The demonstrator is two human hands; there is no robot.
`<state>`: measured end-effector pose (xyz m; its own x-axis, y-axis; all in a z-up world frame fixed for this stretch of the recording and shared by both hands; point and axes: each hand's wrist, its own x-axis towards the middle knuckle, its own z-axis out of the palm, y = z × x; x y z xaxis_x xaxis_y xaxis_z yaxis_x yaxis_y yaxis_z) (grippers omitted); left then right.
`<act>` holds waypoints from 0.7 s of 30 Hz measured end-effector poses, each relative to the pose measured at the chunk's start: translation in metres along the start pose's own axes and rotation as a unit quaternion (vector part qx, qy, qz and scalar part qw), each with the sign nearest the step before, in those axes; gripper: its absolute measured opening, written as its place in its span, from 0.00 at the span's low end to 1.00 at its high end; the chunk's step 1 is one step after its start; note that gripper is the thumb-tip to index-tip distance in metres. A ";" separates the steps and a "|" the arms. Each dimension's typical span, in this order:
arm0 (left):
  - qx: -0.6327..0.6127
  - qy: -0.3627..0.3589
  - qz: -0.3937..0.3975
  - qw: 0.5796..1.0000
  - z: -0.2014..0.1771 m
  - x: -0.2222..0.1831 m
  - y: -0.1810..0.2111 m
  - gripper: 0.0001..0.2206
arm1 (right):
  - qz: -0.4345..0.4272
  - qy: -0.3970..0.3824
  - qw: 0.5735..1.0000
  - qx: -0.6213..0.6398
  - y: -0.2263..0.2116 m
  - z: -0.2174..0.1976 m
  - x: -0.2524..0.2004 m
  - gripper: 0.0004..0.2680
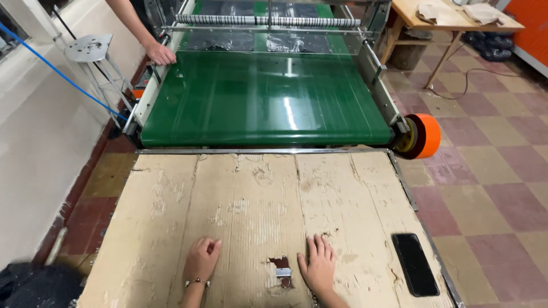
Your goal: Folding plastic bags and placing them into a basket
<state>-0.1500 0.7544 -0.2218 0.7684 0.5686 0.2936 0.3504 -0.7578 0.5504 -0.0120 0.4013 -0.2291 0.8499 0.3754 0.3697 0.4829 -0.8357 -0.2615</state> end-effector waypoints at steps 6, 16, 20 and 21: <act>-0.004 -0.040 -0.040 0.998 -0.005 0.001 0.005 0.16 | -0.012 0.011 1.000 -0.010 -0.005 -0.008 0.001 0.22; -0.002 -0.057 -0.054 0.997 -0.018 0.001 0.020 0.16 | 0.005 -0.039 0.999 -0.009 -0.006 -0.012 0.003 0.23; -0.012 -0.043 -0.030 0.999 -0.015 0.000 0.018 0.16 | 0.004 -0.022 1.000 -0.007 -0.006 -0.012 0.003 0.22; -0.014 -0.044 -0.030 0.998 -0.014 0.001 0.017 0.16 | 0.005 -0.022 1.000 -0.009 -0.006 -0.012 0.003 0.22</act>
<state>-0.1508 0.7466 -0.2007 0.7915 0.5808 0.1904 0.3828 -0.7139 0.5863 -0.0147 0.4031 -0.2154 0.8635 0.3838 0.3272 0.4707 -0.8463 -0.2496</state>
